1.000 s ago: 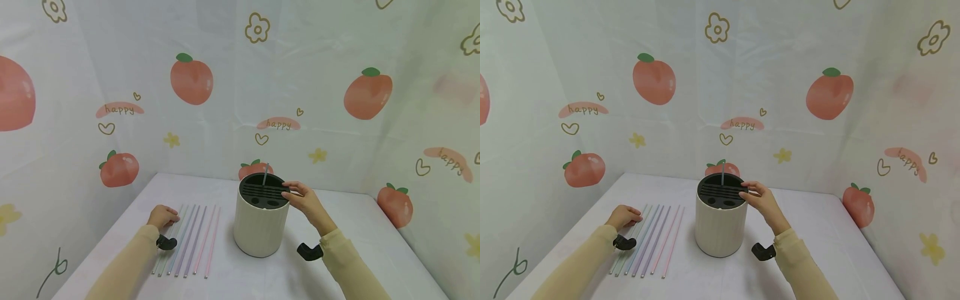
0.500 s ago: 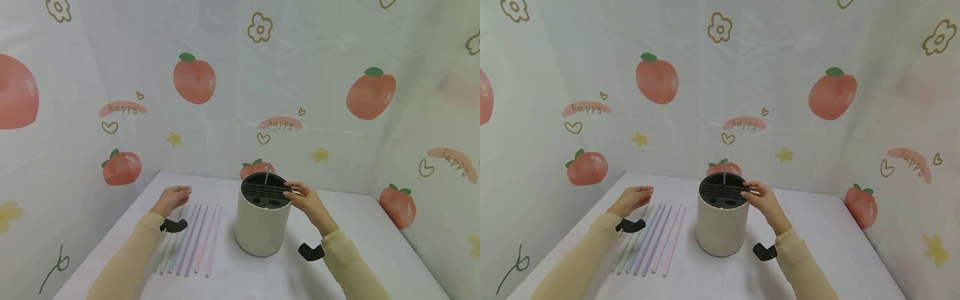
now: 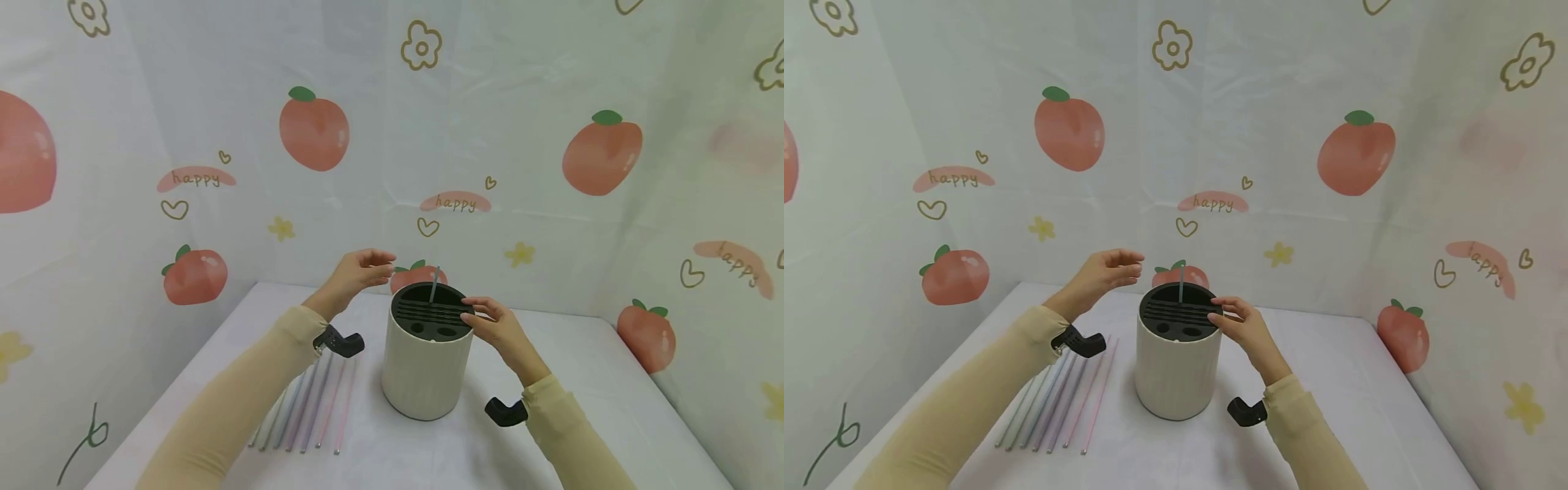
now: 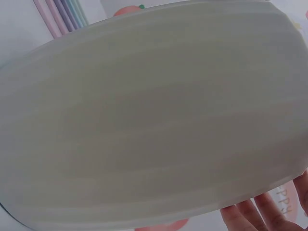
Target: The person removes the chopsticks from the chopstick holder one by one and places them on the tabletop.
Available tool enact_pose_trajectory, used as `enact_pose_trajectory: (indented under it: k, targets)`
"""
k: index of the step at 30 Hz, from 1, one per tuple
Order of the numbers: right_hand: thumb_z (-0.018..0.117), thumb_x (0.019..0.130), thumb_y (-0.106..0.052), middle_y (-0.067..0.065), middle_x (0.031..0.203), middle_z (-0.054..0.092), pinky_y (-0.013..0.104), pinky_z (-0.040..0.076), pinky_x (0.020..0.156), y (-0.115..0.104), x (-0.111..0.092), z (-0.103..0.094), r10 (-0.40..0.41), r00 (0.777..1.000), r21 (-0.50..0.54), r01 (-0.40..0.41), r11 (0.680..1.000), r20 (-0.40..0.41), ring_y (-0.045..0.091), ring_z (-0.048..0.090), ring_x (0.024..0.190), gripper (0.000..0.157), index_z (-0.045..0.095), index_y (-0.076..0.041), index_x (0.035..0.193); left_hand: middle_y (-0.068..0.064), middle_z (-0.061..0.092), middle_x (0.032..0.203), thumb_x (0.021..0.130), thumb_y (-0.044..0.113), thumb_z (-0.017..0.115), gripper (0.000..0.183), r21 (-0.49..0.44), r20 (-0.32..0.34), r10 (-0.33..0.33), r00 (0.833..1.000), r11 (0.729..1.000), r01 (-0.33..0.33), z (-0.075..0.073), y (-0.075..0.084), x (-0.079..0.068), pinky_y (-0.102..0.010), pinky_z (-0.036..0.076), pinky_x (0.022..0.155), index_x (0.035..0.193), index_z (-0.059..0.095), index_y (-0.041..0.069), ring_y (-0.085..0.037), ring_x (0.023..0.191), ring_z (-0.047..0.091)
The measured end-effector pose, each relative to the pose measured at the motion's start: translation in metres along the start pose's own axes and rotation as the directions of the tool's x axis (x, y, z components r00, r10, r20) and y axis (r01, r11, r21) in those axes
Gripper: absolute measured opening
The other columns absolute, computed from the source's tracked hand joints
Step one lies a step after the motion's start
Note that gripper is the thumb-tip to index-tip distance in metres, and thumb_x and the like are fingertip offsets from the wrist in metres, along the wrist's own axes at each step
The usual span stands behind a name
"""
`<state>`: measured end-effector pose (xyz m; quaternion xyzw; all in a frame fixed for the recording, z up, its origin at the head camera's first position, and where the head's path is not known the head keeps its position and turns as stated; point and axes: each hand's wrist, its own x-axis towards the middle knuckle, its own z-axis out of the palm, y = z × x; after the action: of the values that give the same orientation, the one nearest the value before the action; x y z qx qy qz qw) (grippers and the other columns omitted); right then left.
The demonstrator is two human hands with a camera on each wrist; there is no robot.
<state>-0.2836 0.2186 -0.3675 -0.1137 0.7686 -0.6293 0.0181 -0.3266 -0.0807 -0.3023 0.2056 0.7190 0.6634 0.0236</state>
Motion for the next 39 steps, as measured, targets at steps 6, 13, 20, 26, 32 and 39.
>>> enact_pose_trajectory:
  k: [6, 13, 20, 26, 32, 39]
  targets:
    - [0.064, 0.094, -0.023, 0.019, 0.137, 0.046, 0.033, 0.049, 0.098, -0.001, -0.001, 0.001, -0.021, 1.000, 0.002, 0.021, 1.000, 0.008, 0.029, 0.050, 0.125, 0.049, 0.048, -0.002, 0.135, -0.009, 0.066, 0.115, 0.092, 0.017, 0.067, 0.029, 0.105, 0.115, 0.008, 0.993, 0.994, -0.020, 0.037, 0.008, 0.008, -0.037, 0.053, 0.094, 0.118, 0.064, 0.005, -0.022, 0.106, 0.062]
    - [0.065, 0.094, -0.024, 0.020, 0.138, 0.045, 0.035, 0.047, 0.100, 0.000, 0.000, 0.002, -0.019, 1.000, -0.010, 0.019, 1.000, 0.012, 0.032, 0.048, 0.128, 0.050, 0.048, -0.003, 0.135, -0.014, 0.067, 0.116, 0.090, 0.012, 0.068, 0.025, 0.190, 0.157, 0.001, 0.988, 0.981, -0.031, 0.059, 0.006, 0.011, -0.033, 0.051, 0.096, 0.114, 0.066, 0.002, -0.017, 0.102, 0.064]
    - [0.065, 0.093, -0.024, 0.018, 0.138, 0.045, 0.033, 0.049, 0.098, 0.000, 0.001, 0.001, -0.011, 1.000, -0.007, 0.011, 1.000, 0.010, 0.030, 0.049, 0.127, 0.049, 0.049, -0.005, 0.135, -0.012, 0.066, 0.107, 0.089, 0.006, 0.069, 0.023, 0.218, 0.139, -0.016, 0.990, 0.976, -0.015, 0.064, 0.003, 0.010, -0.032, 0.052, 0.092, 0.110, 0.065, -0.004, -0.019, 0.099, 0.063]
    - [0.065, 0.094, -0.024, 0.019, 0.136, 0.047, 0.035, 0.048, 0.100, 0.000, 0.000, 0.001, -0.016, 1.000, -0.014, 0.016, 1.000, 0.009, 0.027, 0.051, 0.124, 0.049, 0.049, -0.003, 0.135, -0.009, 0.068, 0.102, 0.087, 0.007, 0.071, 0.022, 0.225, 0.078, 0.012, 0.997, 0.974, -0.029, 0.061, 0.001, 0.013, -0.030, 0.052, 0.089, 0.106, 0.066, -0.002, -0.017, 0.095, 0.063]
    - [0.065, 0.094, -0.022, 0.020, 0.137, 0.046, 0.034, 0.048, 0.100, -0.001, -0.002, 0.001, -0.021, 1.000, -0.008, 0.021, 1.000, 0.008, 0.029, 0.050, 0.125, 0.049, 0.049, -0.002, 0.135, -0.013, 0.068, 0.102, 0.086, 0.002, 0.071, 0.019, 0.058, -0.013, 0.135, 0.991, 0.989, -0.134, 0.050, 0.014, 0.015, -0.028, 0.055, 0.084, 0.102, 0.064, -0.005, -0.010, 0.087, 0.063]
    - [0.065, 0.093, -0.023, 0.018, 0.136, 0.046, 0.036, 0.048, 0.101, -0.001, -0.001, 0.000, -0.027, 1.000, -0.015, 0.027, 1.000, 0.007, 0.029, 0.050, 0.125, 0.049, 0.049, -0.003, 0.134, 0.003, 0.067, 0.090, 0.087, -0.013, 0.062, 0.030, -0.288, -0.290, 0.332, 0.897, 0.864, -0.413, 0.016, 0.061, 0.009, -0.022, 0.057, 0.078, 0.084, 0.065, 0.017, -0.006, 0.079, 0.063]
